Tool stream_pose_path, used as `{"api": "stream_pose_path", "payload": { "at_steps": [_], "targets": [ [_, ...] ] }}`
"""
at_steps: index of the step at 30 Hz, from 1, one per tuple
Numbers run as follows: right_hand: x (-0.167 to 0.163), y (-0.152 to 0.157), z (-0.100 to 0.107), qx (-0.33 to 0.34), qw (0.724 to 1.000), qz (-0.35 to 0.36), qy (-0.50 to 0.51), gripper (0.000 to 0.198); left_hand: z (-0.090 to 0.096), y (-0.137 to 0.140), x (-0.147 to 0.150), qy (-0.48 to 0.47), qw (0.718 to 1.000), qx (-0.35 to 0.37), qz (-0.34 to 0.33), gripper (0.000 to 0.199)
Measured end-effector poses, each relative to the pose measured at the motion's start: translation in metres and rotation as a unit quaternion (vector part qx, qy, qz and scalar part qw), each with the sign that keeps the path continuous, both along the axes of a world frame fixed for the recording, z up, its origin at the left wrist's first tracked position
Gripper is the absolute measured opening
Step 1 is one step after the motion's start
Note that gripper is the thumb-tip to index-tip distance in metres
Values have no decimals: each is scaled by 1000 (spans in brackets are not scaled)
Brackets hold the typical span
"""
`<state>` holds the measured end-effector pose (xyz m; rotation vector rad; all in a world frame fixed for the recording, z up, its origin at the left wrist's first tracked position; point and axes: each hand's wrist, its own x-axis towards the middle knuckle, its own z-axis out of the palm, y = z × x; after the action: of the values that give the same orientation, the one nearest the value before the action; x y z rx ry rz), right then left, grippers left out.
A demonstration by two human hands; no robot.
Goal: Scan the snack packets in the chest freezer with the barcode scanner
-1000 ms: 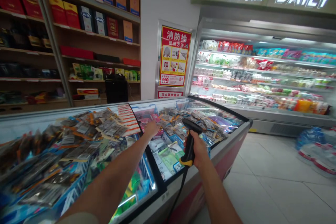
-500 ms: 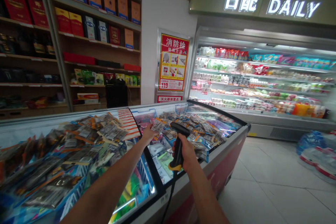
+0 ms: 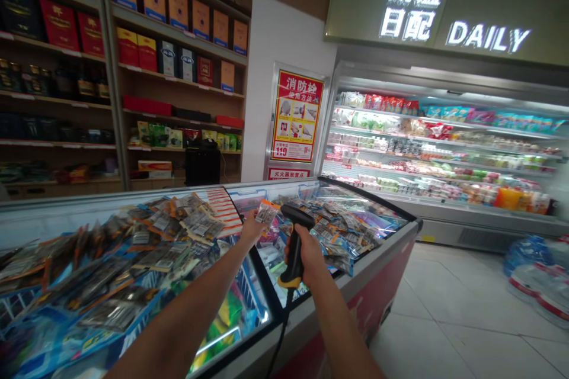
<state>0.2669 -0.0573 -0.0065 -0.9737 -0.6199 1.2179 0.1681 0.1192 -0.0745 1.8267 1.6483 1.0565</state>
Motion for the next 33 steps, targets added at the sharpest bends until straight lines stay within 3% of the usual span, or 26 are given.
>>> {"api": "stream_pose_path", "payload": {
  "at_steps": [12, 18, 26, 33],
  "targets": [
    [-13, 8, -2, 1, 1000, 10, -11, 20, 2, -6, -8, -25, 999, 30, 4, 61],
    [-9, 11, -1, 1, 1000, -15, -1, 20, 5, -9, -21, 17, 999, 29, 14, 57],
    [8, 13, -9, -8, 999, -40, -1, 21, 7, -9, -53, 104, 988, 9, 114, 55],
    [32, 8, -15, -6, 997, -71, 3, 18, 3, -10, -70, 177, 969, 56, 163, 49]
  ]
}}
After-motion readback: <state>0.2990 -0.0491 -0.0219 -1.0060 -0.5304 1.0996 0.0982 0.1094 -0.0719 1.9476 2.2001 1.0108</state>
